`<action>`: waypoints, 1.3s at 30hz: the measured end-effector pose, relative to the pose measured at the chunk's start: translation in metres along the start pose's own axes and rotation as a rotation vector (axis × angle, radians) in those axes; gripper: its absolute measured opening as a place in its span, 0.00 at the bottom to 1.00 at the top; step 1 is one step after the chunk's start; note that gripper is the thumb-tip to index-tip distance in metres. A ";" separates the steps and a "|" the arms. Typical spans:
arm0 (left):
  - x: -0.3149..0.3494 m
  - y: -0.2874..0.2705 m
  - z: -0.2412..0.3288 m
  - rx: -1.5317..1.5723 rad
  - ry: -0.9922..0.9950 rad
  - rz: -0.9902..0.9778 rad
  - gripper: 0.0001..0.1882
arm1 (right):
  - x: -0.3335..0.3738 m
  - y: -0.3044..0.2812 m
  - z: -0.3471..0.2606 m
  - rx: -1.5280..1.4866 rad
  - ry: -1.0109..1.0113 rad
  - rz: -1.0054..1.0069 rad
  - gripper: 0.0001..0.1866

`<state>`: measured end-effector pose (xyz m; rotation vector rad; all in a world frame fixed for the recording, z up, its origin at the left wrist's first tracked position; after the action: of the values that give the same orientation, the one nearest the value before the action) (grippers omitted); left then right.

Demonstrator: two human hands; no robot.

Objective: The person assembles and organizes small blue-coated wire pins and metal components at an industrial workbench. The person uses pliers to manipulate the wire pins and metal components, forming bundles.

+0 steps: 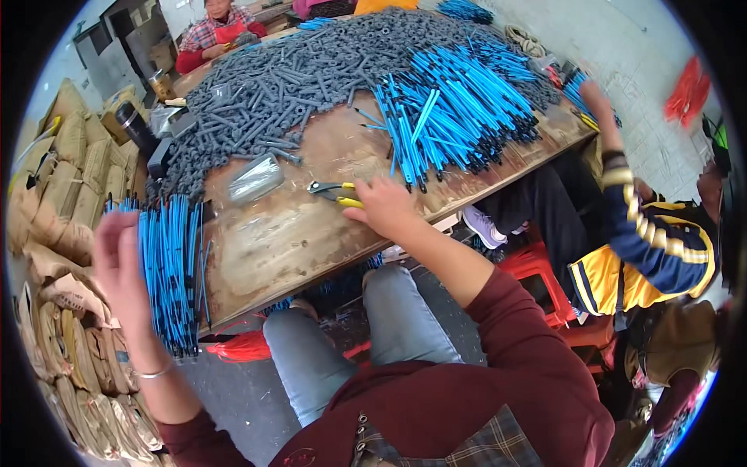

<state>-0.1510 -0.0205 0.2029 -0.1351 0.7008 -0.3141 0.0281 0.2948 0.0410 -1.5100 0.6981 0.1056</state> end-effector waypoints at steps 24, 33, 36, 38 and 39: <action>0.024 0.223 -0.081 0.235 0.108 0.033 0.14 | -0.124 0.040 0.046 0.203 0.067 -0.253 0.07; 0.018 0.233 -0.116 0.577 -0.432 -0.027 0.08 | -0.179 -0.048 0.041 -0.144 -0.025 0.229 0.11; 0.026 0.238 -0.134 1.072 -0.850 -0.096 0.10 | -0.163 -0.099 0.016 -0.617 0.020 0.017 0.12; 0.027 0.245 -0.126 1.202 -0.897 -0.173 0.12 | -0.144 -0.101 0.011 -0.814 0.066 -0.140 0.13; 0.028 0.250 -0.119 1.329 -0.938 -0.252 0.14 | -0.136 -0.101 0.004 -0.764 -0.058 -0.204 0.12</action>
<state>-0.1487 0.2049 0.0393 0.8614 -0.5420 -0.8229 -0.0314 0.3366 0.1941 -2.2894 0.4664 0.2817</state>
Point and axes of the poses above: each hand's wrist, its own x-axis away from the middle knuckle, its own y-axis out of the palm, z = x × y, the point moved 6 cm from there along -x, towards the middle knuckle, and after that the axes turned 2 degrees about z, right-handed, at the moved point
